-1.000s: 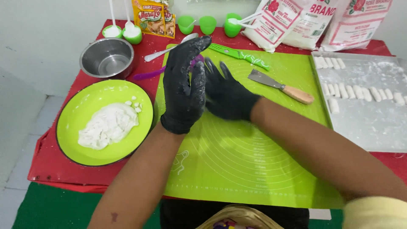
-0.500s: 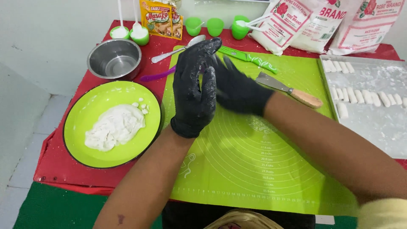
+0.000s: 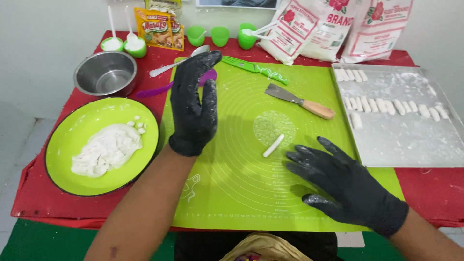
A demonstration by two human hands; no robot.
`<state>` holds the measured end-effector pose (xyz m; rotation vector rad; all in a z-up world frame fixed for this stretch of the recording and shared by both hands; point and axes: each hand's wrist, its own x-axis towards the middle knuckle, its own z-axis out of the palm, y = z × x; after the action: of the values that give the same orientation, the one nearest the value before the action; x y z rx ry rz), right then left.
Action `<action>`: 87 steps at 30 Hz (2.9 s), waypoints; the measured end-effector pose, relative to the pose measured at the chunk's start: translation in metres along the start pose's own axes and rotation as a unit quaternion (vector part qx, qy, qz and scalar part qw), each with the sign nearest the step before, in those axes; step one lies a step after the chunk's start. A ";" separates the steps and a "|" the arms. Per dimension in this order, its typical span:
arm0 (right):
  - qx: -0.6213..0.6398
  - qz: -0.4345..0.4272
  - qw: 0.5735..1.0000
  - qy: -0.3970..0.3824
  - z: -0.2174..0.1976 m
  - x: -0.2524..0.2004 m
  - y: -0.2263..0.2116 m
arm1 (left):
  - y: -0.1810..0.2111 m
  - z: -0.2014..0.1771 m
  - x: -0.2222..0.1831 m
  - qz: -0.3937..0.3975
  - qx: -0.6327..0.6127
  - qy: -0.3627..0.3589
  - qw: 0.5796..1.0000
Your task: The person rolls a piece of dough into a long cylinder on a silicone mat and then uses a spatula to cut it into small, uniform segments.
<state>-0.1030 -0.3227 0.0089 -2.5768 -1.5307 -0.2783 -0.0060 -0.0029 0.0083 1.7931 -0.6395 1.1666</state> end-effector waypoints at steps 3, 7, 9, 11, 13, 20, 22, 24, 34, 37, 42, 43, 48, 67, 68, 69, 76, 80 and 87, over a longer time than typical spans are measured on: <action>-0.021 0.047 0.998 0.042 -0.002 -0.004 -0.008 | -0.002 0.002 -0.002 0.001 0.001 -0.005 1.000; 0.076 0.055 0.994 0.049 -0.004 0.028 -0.011 | -0.001 0.003 -0.003 -0.001 0.005 -0.017 1.000; 0.060 0.038 0.997 0.020 0.012 0.048 -0.001 | -0.001 0.002 -0.002 -0.002 0.008 -0.023 1.000; 0.044 0.019 0.999 -0.009 0.030 0.068 0.009 | 0.000 0.000 -0.001 -0.003 0.012 -0.026 1.000; -0.007 0.003 1.000 0.000 0.050 0.088 0.020 | 0.003 -0.002 0.001 -0.008 -0.004 -0.021 1.000; -0.046 -0.083 0.982 0.161 0.116 0.192 0.069 | -0.019 0.014 -0.006 0.025 0.048 0.062 0.997; -0.008 -0.067 0.988 0.142 0.113 0.206 0.072 | -0.013 0.013 -0.003 0.013 0.013 0.079 0.997; 0.021 -0.054 0.990 0.128 0.106 0.217 0.072 | -0.015 0.013 -0.006 -0.001 -0.006 0.079 0.997; 0.197 0.051 0.979 0.009 0.065 0.236 0.069 | -0.001 -0.003 -0.001 -0.007 -0.049 0.029 0.998; 0.035 -0.057 0.995 -0.077 0.081 0.178 0.063 | -0.008 0.000 -0.007 -0.019 -0.043 -0.001 0.999; 0.043 -0.039 0.996 -0.069 0.043 0.097 0.026 | -0.018 0.009 -0.012 -0.021 -0.025 -0.081 0.996; 0.073 -0.024 0.995 -0.065 0.035 0.083 0.017 | -0.022 0.012 -0.015 -0.017 -0.013 -0.116 0.993; 0.047 -0.017 0.996 -0.077 0.001 0.036 -0.007 | -0.065 0.033 -0.065 -0.039 0.129 -0.322 0.937; 0.003 -0.005 0.997 -0.075 0.072 0.155 0.037 | -0.022 0.009 -0.015 -0.037 0.008 -0.080 0.996; 0.004 -0.006 0.997 -0.076 0.080 0.169 0.045 | -0.019 0.008 -0.014 -0.039 0.010 -0.080 0.996; 0.008 -0.021 0.997 -0.069 0.088 0.184 0.053 | -0.018 0.007 -0.012 -0.029 0.005 -0.050 0.998; 0.117 -0.042 0.987 0.106 0.104 0.264 0.087 | -0.026 0.017 -0.011 -0.022 0.066 0.034 0.997; 0.166 0.016 0.981 0.101 0.055 0.273 0.080 | -0.015 0.003 -0.008 -0.037 0.001 0.025 0.999; 0.135 -0.003 0.991 0.000 0.064 0.201 0.071 | 0.000 -0.003 -0.001 -0.028 -0.036 0.012 0.999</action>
<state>0.0588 -0.1717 -0.0094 -2.3618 -1.4623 -0.0657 -0.0077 -0.0004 0.0083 1.7229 -0.6052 1.1131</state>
